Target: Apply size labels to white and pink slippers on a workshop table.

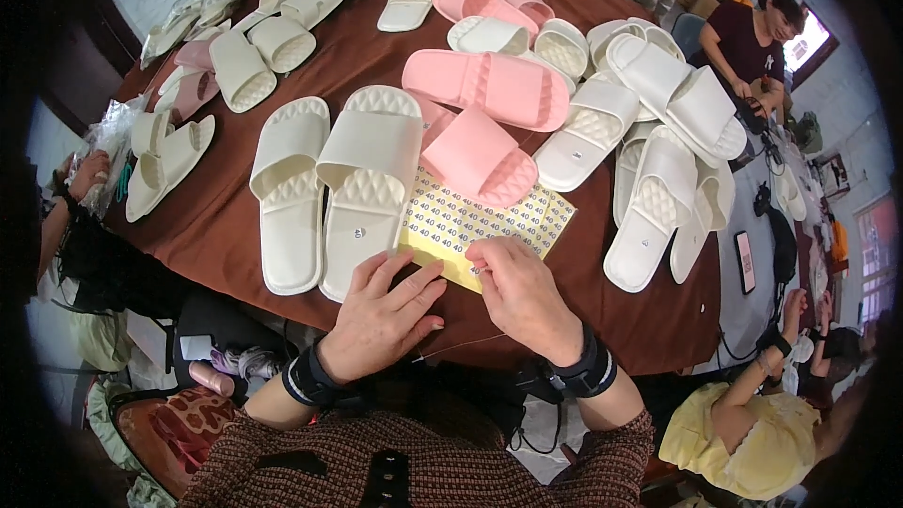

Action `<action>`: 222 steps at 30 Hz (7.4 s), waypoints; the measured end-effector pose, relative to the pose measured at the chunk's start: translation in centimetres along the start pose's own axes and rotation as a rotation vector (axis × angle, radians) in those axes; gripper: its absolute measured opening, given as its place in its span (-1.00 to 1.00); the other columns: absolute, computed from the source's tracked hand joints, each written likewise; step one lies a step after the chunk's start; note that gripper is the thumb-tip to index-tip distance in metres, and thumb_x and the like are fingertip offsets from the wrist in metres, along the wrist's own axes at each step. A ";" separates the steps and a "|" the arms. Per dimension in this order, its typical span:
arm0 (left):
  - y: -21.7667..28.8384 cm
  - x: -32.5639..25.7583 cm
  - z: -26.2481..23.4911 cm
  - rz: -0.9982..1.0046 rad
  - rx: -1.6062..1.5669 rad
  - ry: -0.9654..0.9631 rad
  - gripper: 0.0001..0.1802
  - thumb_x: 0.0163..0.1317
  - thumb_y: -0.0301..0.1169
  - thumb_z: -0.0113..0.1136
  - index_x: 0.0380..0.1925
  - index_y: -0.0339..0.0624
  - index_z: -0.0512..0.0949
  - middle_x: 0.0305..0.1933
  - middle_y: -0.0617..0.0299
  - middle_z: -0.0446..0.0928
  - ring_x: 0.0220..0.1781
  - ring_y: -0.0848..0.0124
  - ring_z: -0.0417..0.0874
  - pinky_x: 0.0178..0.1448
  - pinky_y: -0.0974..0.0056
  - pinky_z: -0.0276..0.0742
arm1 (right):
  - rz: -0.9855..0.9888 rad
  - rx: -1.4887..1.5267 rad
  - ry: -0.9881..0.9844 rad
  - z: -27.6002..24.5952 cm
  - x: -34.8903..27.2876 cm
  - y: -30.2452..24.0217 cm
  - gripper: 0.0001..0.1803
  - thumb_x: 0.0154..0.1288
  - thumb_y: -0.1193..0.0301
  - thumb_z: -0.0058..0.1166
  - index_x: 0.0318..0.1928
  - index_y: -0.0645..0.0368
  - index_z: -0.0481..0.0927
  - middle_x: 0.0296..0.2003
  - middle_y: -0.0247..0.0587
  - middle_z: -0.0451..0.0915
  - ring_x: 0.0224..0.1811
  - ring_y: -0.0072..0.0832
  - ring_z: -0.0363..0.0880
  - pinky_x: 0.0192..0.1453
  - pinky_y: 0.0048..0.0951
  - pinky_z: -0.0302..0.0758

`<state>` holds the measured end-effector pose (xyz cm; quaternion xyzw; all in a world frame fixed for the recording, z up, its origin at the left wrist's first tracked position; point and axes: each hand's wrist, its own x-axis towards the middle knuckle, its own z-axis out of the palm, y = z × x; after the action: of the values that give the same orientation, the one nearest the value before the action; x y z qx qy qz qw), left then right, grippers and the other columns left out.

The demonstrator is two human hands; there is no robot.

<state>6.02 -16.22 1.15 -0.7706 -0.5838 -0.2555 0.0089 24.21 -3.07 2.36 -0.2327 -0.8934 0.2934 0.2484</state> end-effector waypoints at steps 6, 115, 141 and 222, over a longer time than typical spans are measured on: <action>0.0 0.0 0.0 -0.001 -0.004 -0.003 -0.54 0.15 -0.22 0.34 -0.01 -0.22 0.56 0.23 0.17 0.46 0.25 0.08 0.39 0.35 -0.03 0.28 | -0.012 -0.031 -0.013 -0.2 0.2 -0.2 -0.73 0.17 0.71 0.06 -0.12 0.24 0.47 -0.25 -0.05 0.54 -0.22 -0.09 0.55 -0.12 -0.22 0.50; 0.9 1.4 0.8 -0.052 0.032 0.027 -0.46 -0.01 -0.17 0.42 0.01 -0.07 0.61 0.03 0.25 0.43 0.10 0.17 0.43 0.19 0.03 0.34 | -0.011 -0.111 0.016 0.7 0.5 -0.2 -0.80 0.21 0.65 0.07 -0.17 0.20 0.43 -0.34 -0.09 0.51 -0.27 -0.09 0.48 -0.17 -0.14 0.43; 0.8 1.3 1.0 -0.046 0.033 0.049 -0.46 -0.01 -0.17 0.43 0.00 -0.10 0.61 0.02 0.24 0.43 0.11 0.16 0.43 0.19 0.03 0.34 | -0.060 -0.206 0.012 0.9 0.6 -0.1 -0.75 0.20 0.67 0.08 -0.11 0.22 0.44 -0.30 -0.04 0.51 -0.22 -0.06 0.52 -0.18 -0.15 0.48; -7.9 -7.6 -5.4 -0.481 0.211 0.309 -0.57 0.04 -0.36 0.30 0.00 0.04 0.60 0.08 -0.01 0.41 0.07 0.02 0.44 0.09 0.02 0.35 | -0.207 0.143 -0.298 12.5 16.4 -7.2 -0.84 0.30 0.49 0.01 -0.14 0.27 0.46 -0.28 0.10 0.63 -0.17 -0.02 0.65 -0.13 -0.16 0.53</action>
<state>-4.60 -22.19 0.57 -0.5570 -0.7647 -0.3024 0.1165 2.42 -4.17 3.25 -0.0754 -0.9162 0.3604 0.1580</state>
